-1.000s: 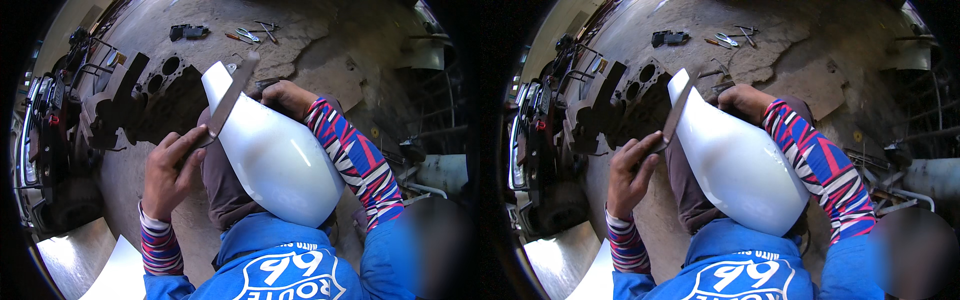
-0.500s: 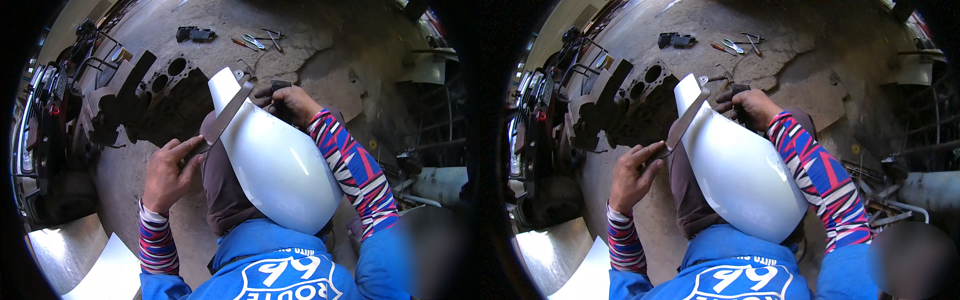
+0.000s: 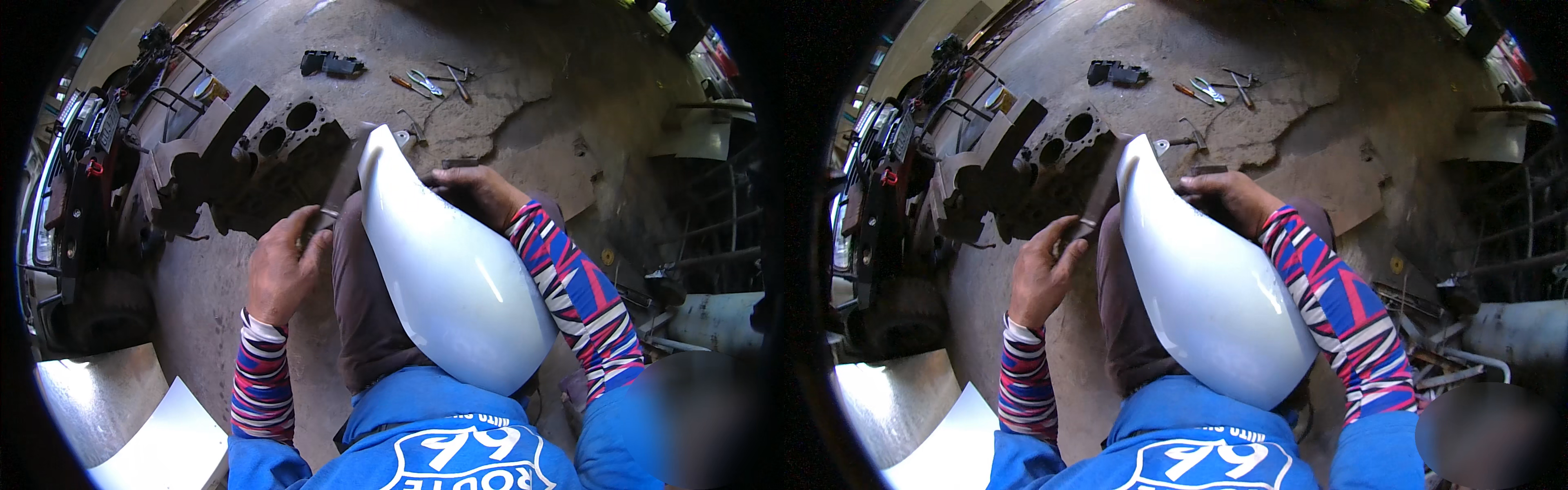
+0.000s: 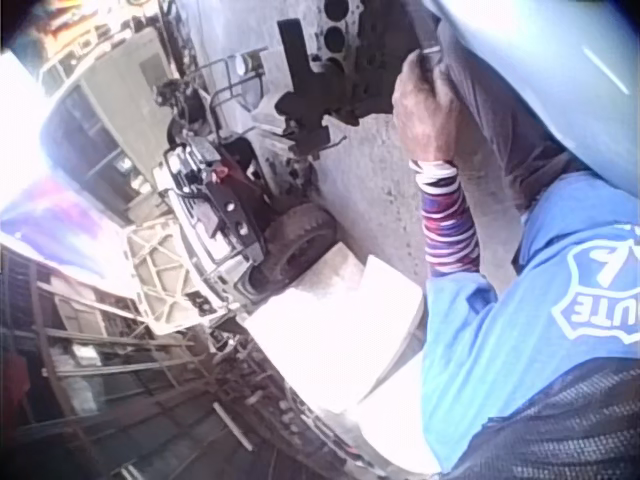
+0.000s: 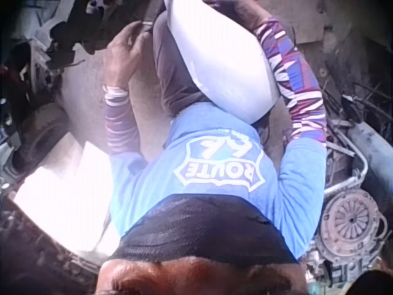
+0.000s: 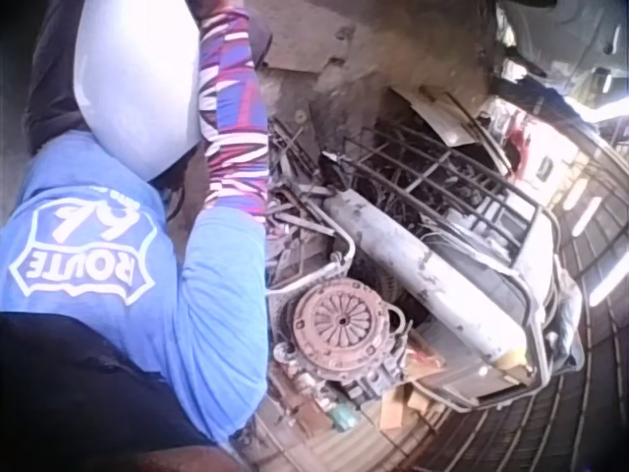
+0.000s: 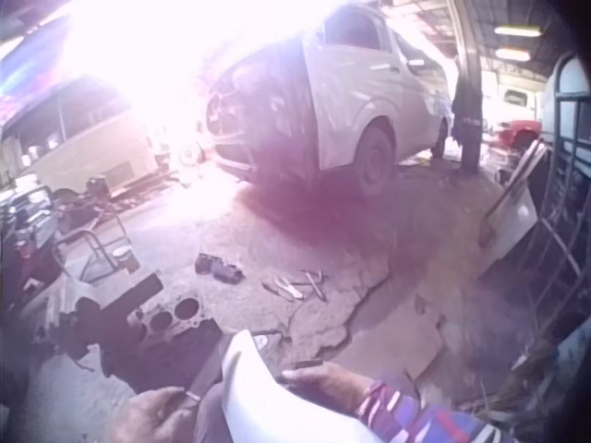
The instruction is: The person sits on the floor and uses a hammer and metal file to shape and smooth a white car fender. They then move to a white car and use a wrench to tighten bolts on the open driver-side door hinge.
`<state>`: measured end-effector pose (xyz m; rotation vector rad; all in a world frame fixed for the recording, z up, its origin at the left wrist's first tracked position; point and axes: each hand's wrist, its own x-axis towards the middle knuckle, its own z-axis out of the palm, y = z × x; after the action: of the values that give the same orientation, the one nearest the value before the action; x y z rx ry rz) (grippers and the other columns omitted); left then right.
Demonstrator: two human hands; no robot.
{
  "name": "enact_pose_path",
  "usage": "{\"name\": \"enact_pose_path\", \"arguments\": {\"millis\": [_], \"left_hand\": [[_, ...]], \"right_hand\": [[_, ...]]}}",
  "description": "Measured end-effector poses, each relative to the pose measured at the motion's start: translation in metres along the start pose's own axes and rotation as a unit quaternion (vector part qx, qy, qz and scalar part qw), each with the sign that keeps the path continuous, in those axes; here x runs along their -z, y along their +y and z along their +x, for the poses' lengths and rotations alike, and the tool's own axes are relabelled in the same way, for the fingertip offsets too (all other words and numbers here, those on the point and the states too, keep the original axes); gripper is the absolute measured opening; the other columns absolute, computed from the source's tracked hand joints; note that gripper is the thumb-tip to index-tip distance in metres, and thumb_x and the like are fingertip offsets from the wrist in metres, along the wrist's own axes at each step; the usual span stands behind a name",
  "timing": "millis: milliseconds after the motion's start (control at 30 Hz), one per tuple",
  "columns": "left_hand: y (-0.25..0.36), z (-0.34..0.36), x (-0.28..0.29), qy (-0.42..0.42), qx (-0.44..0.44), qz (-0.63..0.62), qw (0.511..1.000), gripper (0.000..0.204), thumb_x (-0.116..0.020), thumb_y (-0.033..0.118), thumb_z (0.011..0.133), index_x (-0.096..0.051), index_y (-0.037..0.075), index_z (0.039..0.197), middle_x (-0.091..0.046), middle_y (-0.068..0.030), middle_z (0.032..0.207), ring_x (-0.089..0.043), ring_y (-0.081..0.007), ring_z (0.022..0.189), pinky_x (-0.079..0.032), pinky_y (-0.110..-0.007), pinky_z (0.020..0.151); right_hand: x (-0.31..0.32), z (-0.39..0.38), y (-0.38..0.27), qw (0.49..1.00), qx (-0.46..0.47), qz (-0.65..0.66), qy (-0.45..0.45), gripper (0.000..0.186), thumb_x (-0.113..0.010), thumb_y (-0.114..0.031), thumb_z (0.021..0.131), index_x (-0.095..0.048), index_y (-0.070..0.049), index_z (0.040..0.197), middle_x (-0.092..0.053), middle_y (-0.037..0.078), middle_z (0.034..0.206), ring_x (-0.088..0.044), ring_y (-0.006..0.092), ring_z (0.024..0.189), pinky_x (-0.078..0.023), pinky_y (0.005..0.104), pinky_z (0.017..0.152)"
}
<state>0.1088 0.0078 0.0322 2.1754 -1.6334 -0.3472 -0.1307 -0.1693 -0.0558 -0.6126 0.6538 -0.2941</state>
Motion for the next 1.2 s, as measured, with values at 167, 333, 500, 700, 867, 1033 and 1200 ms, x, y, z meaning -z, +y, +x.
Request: {"name": "enact_pose_path", "arguments": {"millis": [167, 333, 500, 700, 867, 1033, 1200], "left_hand": [[-0.022, -0.003, -0.004, 0.066, 0.053, -0.155, 0.984, 0.039, -0.064, 0.027, 0.093, -0.062, -0.002, 0.118, -0.070, -0.0164, 0.101, -0.066, -0.0259, 0.090, -0.051, -0.036, 0.082], [-0.020, -0.032, -0.014, -0.029, 0.194, -0.403, 0.894, 0.036, -0.065, 0.029, 0.094, -0.061, 0.000, 0.114, -0.059, 0.0012, 0.081, -0.051, -0.0052, 0.061, -0.042, -0.021, 0.055], [-0.015, -0.033, -0.015, -0.044, 0.167, -0.461, 0.870, 0.031, -0.065, 0.027, 0.095, -0.059, -0.001, 0.108, -0.056, 0.0021, 0.078, -0.050, -0.0044, 0.061, -0.041, -0.021, 0.053], [-0.014, -0.025, -0.016, -0.053, 0.151, -0.538, 0.828, 0.028, -0.054, 0.029, 0.102, -0.055, 0.002, 0.108, -0.062, -0.0045, 0.086, -0.055, -0.0077, 0.060, -0.045, -0.022, 0.053], [-0.013, -0.024, -0.031, -0.081, 0.145, -0.620, 0.767, 0.037, -0.047, 0.034, 0.104, -0.048, 0.001, 0.119, -0.063, -0.0166, 0.115, -0.066, -0.0167, 0.070, -0.054, -0.026, 0.056], [-0.017, -0.030, -0.037, -0.095, 0.164, -0.644, 0.741, 0.039, -0.047, 0.035, 0.104, -0.048, 0.000, 0.122, -0.063, -0.0159, 0.112, -0.067, -0.0180, 0.071, -0.055, -0.026, 0.055], [-0.042, -0.039, -0.044, -0.022, 0.178, -0.533, 0.827, 0.033, -0.055, 0.030, 0.101, -0.057, 0.001, 0.116, -0.064, -0.0059, 0.094, -0.058, -0.0096, 0.069, -0.048, -0.024, 0.059]], "right_hand": [[-0.011, -0.010, -0.005, 0.994, 0.026, -0.104, 0.005, 0.026, -0.075, -0.017, 0.084, -0.066, 0.000, 0.101, -0.070, 0.008, 0.088, -0.067, 0.0157, 0.075, -0.055, 0.0298, 0.071], [-0.038, -0.043, -0.029, 0.983, 0.093, -0.154, 0.042, 0.027, -0.074, -0.021, 0.087, -0.067, -0.001, 0.103, -0.068, 0.003, 0.087, -0.063, 0.0118, 0.077, -0.052, 0.0275, 0.072], [-0.081, -0.068, -0.044, 0.955, 0.152, -0.255, 0.009, 0.036, -0.074, -0.023, 0.088, -0.065, 0.003, 0.111, -0.066, 0.005, 0.099, -0.060, 0.0115, 0.090, -0.049, 0.0266, 0.081], [-0.117, -0.064, -0.015, 0.909, 0.223, -0.344, 0.081, 0.025, -0.074, -0.018, 0.086, -0.064, 0.000, 0.099, -0.064, 0.003, 0.090, -0.056, 0.0098, 0.085, -0.049, 0.0282, 0.077], [-0.134, -0.054, 0.008, 0.884, 0.263, -0.378, 0.081, 0.023, -0.072, -0.013, 0.087, -0.061, 0.000, 0.102, -0.062, 0.003, 0.089, -0.055, 0.0085, 0.085, -0.048, 0.0269, 0.078], [-0.143, -0.048, 0.025, 0.902, 0.264, -0.335, 0.074, 0.023, -0.071, -0.012, 0.088, -0.061, -0.001, 0.106, -0.062, 0.001, 0.093, -0.055, 0.0076, 0.089, -0.047, 0.0259, 0.081], [-0.146, -0.047, 0.038, 0.928, 0.237, -0.279, 0.062, 0.027, -0.071, -0.012, 0.087, -0.060, -0.002, 0.110, -0.060, 0.001, 0.099, -0.054, 0.0076, 0.094, -0.046, 0.0260, 0.085]]}}
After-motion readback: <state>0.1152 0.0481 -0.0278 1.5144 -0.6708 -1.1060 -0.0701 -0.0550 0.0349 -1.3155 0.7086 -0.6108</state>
